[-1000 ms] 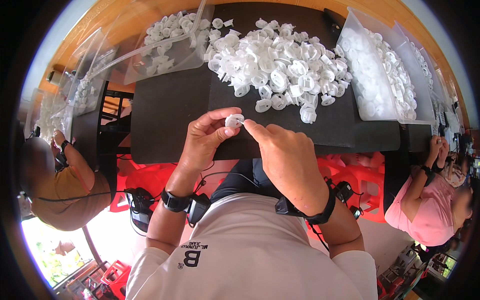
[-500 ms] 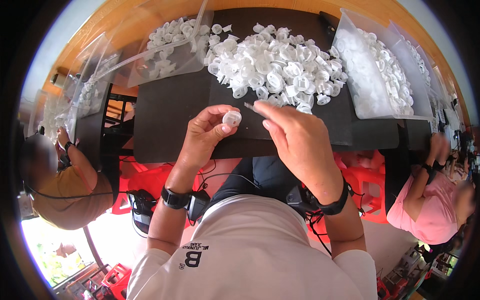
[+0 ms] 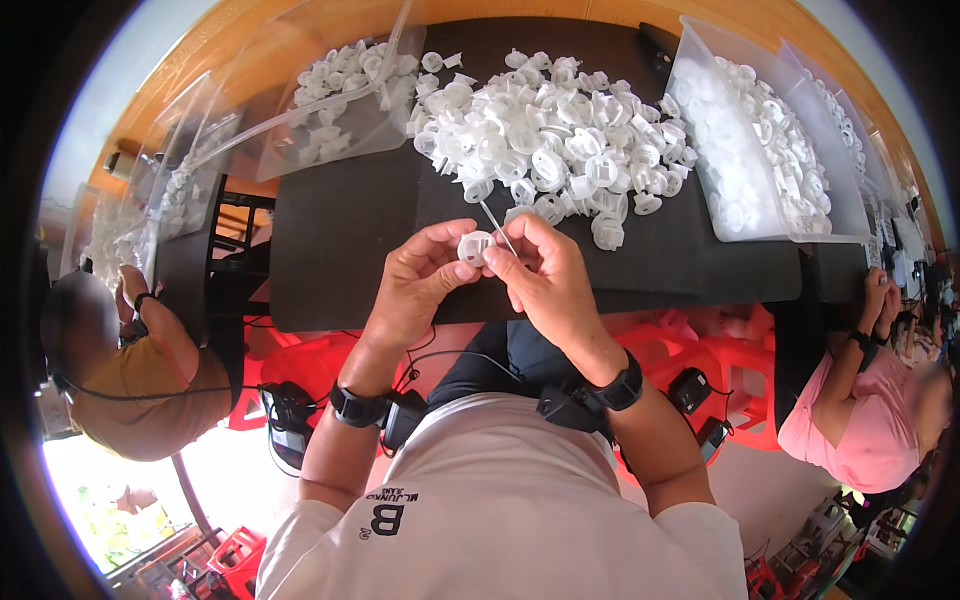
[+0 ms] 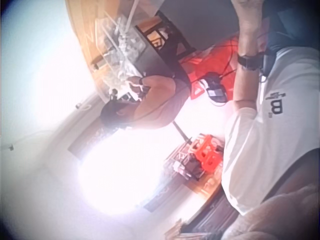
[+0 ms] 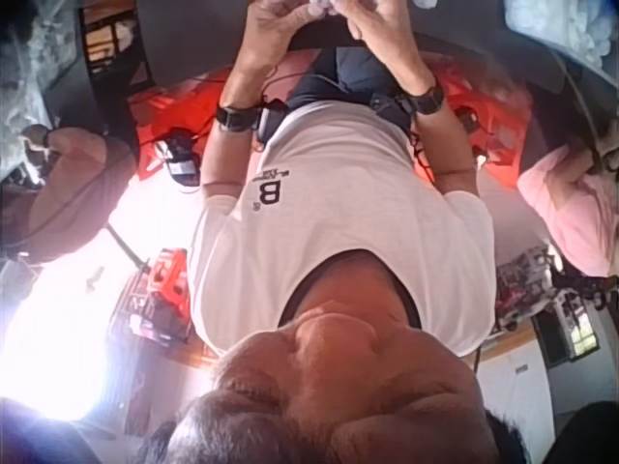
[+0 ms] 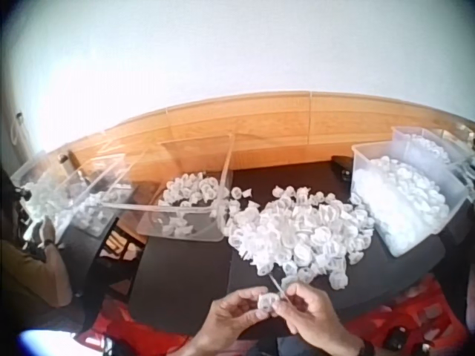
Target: Assembling small white plastic components by hand at a workstation.
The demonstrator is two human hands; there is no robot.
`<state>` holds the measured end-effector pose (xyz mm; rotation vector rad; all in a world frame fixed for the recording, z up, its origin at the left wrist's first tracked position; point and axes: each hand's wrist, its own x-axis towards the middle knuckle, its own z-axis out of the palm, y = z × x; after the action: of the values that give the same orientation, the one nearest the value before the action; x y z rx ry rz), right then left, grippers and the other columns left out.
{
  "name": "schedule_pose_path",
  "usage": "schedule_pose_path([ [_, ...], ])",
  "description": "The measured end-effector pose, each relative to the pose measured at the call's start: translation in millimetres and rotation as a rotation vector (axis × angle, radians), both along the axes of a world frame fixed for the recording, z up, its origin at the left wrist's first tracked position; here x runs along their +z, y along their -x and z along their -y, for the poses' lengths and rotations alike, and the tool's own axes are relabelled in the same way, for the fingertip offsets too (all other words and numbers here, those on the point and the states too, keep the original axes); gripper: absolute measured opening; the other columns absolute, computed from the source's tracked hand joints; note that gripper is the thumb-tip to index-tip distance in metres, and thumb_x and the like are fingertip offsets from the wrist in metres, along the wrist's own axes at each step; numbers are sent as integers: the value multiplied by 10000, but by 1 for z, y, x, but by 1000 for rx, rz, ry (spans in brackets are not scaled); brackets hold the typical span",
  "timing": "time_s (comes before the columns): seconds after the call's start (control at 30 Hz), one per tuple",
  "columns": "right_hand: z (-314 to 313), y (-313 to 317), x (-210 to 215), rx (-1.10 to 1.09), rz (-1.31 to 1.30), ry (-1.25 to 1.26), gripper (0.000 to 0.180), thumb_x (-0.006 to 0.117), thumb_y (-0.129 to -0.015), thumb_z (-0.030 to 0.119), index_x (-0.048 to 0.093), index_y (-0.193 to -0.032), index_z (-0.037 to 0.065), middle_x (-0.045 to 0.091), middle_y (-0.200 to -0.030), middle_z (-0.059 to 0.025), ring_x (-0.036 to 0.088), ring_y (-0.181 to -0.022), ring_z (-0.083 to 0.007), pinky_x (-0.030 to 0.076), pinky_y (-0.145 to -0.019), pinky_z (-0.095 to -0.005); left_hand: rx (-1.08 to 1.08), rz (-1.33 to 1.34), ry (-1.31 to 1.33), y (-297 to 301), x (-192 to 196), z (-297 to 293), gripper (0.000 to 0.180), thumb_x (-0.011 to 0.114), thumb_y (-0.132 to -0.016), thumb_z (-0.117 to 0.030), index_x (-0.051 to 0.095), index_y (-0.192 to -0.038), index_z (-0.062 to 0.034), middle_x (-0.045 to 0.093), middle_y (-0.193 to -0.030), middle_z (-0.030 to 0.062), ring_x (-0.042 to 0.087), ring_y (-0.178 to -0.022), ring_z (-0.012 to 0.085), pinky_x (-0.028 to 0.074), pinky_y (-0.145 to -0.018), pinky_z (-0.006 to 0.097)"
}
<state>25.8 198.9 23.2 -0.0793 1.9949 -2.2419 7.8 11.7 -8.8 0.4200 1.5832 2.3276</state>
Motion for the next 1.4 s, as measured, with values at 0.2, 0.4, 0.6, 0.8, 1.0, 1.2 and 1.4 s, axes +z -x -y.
schedule_pose_path([
  [0.2,-9,-12,11,-114,-537,-616,221,636,-906,47,654,-1126,28,656,-865,-134,635,-640,-252,485,-546,-322,-12,187,-38,2,5,5,400,656,-936,-56,555,-1323,-51,647,-1175,67,628,-1043,143,549,-908,286],
  [0.4,-11,-27,19,-95,-550,-892,372,640,-854,-3,668,-1206,114,614,-753,-65,607,-583,-258,487,-516,-363,-25,180,-64,1,5,6,382,639,-953,-78,556,-1326,-61,631,-1214,56,618,-1066,134,550,-907,276],
  [0.6,-9,-28,19,-83,-599,-989,484,651,-825,-1,650,-1271,188,564,-678,-51,580,-543,-242,479,-491,-357,-1,122,-50,1,2,5,389,653,-941,-71,559,-1318,-49,628,-1232,68,613,-1066,126,546,-902,273],
  [0.8,-7,-29,25,-67,-616,-1038,479,648,-821,3,652,-1264,186,550,-665,-47,572,-533,-239,466,-476,-360,26,107,-11,-1,3,5,377,678,-920,-60,585,-1285,-35,650,-1190,65,614,-1046,121,537,-871,260],
  [1.0,-7,-30,29,-54,-614,-1073,476,652,-812,8,655,-1255,182,548,-661,-42,576,-534,-233,464,-471,-361,27,84,-28,-1,0,5,367,680,-918,-56,595,-1274,-31,657,-1175,62,614,-1045,117,535,-875,260],
  [1.2,-6,-30,32,-36,-614,-1122,460,653,-810,10,660,-1239,177,561,-668,-36,589,-544,-231,469,-473,-360,34,83,-23,-1,1,4,358,675,-914,-30,600,-1265,-28,658,-1172,63,614,-1047,121,533,-889,264],
  [1.4,-5,-31,36,-35,-607,-1136,451,651,-809,12,661,-1231,171,568,-676,-39,597,-554,-237,475,-477,-364,36,81,-33,-1,1,3,359,679,-903,-10,606,-1254,-26,659,-1164,58,613,-1053,122,528,-902,268],
])
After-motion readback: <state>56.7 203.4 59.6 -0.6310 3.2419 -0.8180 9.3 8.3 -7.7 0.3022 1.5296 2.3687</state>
